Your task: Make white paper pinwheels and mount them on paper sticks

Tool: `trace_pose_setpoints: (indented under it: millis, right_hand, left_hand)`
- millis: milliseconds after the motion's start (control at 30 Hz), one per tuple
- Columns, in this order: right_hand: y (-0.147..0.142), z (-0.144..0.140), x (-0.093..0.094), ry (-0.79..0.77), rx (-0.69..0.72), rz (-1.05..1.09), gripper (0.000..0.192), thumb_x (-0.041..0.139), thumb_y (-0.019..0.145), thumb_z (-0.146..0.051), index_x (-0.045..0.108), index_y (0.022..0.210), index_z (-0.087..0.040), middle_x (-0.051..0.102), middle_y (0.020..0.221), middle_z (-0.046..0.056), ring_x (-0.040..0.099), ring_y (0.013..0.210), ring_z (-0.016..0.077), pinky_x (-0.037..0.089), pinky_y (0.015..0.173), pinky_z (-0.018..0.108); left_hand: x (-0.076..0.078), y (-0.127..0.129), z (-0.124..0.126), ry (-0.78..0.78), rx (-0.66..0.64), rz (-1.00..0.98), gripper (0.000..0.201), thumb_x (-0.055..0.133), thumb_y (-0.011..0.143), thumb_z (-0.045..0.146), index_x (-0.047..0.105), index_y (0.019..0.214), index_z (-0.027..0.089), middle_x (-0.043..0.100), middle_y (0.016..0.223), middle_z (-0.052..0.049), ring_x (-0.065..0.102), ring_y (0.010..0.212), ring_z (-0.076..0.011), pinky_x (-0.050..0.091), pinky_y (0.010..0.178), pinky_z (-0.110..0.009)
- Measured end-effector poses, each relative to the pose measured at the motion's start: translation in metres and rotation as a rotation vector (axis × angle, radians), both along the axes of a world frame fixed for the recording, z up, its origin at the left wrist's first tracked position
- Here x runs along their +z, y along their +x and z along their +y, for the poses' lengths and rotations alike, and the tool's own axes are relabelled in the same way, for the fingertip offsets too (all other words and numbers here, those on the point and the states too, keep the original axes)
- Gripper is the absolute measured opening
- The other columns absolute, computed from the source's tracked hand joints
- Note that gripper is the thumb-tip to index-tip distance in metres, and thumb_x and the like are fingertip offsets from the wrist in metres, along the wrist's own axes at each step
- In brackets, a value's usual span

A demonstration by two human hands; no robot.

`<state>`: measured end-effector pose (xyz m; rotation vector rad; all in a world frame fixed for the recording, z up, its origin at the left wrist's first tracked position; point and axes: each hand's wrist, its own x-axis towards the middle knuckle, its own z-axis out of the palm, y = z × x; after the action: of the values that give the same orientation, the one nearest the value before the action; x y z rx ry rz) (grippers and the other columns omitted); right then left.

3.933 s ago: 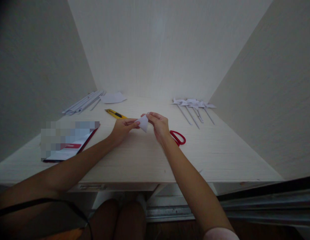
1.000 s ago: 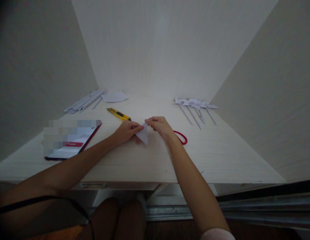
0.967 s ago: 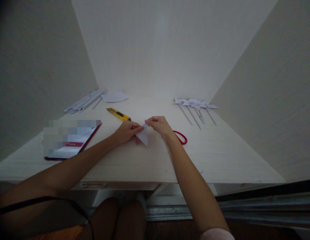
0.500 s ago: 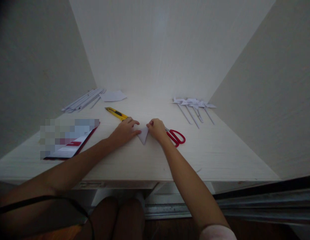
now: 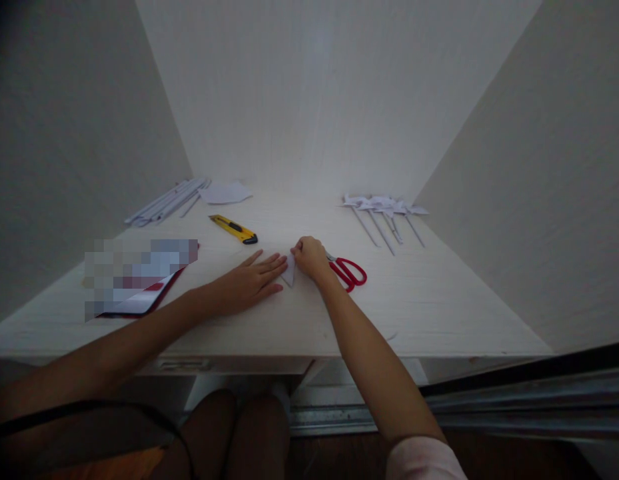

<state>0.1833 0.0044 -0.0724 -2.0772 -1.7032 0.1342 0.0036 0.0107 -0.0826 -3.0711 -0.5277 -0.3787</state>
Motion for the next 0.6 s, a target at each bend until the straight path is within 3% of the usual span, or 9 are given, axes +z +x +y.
trace_pose_setpoints:
  millis: [100,233,400,600]
  right_hand:
    - [0.000,-0.001,0.001,-0.003,0.003,0.005,0.014,0.053,0.078,-0.023,0.063,0.075,-0.014,0.065,0.080,0.009,0.054,0.070,0.0148,0.038,0.065,0.026]
    - [-0.001,-0.001,0.001,-0.010,-0.001,0.013,0.014,0.052,0.078,-0.023,0.063,0.077,-0.013,0.064,0.081,0.009,0.054,0.070,0.0144,0.038,0.065,0.026]
    - [0.000,0.002,-0.002,-0.018,-0.008,0.013,0.013,0.052,0.077,-0.022,0.062,0.078,-0.013,0.064,0.082,0.009,0.054,0.069,0.0146,0.038,0.065,0.025]
    - [0.001,0.004,-0.003,-0.020,-0.013,-0.015,0.014,0.052,0.078,-0.022,0.062,0.079,-0.013,0.065,0.084,0.010,0.055,0.074,0.0156,0.038,0.067,0.026]
  left_hand:
    - [0.005,-0.009,-0.006,0.020,-0.045,0.058,0.053,0.019,0.091,0.047,0.034,0.134,0.019,0.028,0.142,-0.012,0.022,0.133,-0.0222,0.003,0.107,-0.050]
    - [0.011,-0.017,-0.009,0.001,-0.122,0.099,0.052,0.020,0.091,0.048,0.031,0.135,0.024,0.021,0.145,-0.010,0.016,0.135,-0.0203,-0.001,0.107,-0.047]
    - [0.018,-0.016,-0.016,-0.094,-0.210,0.119,0.051,0.019,0.092,0.044,0.024,0.138,0.024,0.027,0.143,-0.007,0.020,0.134,-0.0151,-0.008,0.108,-0.043]
    - [0.024,-0.019,-0.033,-0.299,-0.342,0.051,0.048,0.031,0.092,0.037,0.031,0.136,0.018,0.035,0.139,-0.007,0.028,0.131,-0.0147,0.007,0.111,-0.036]
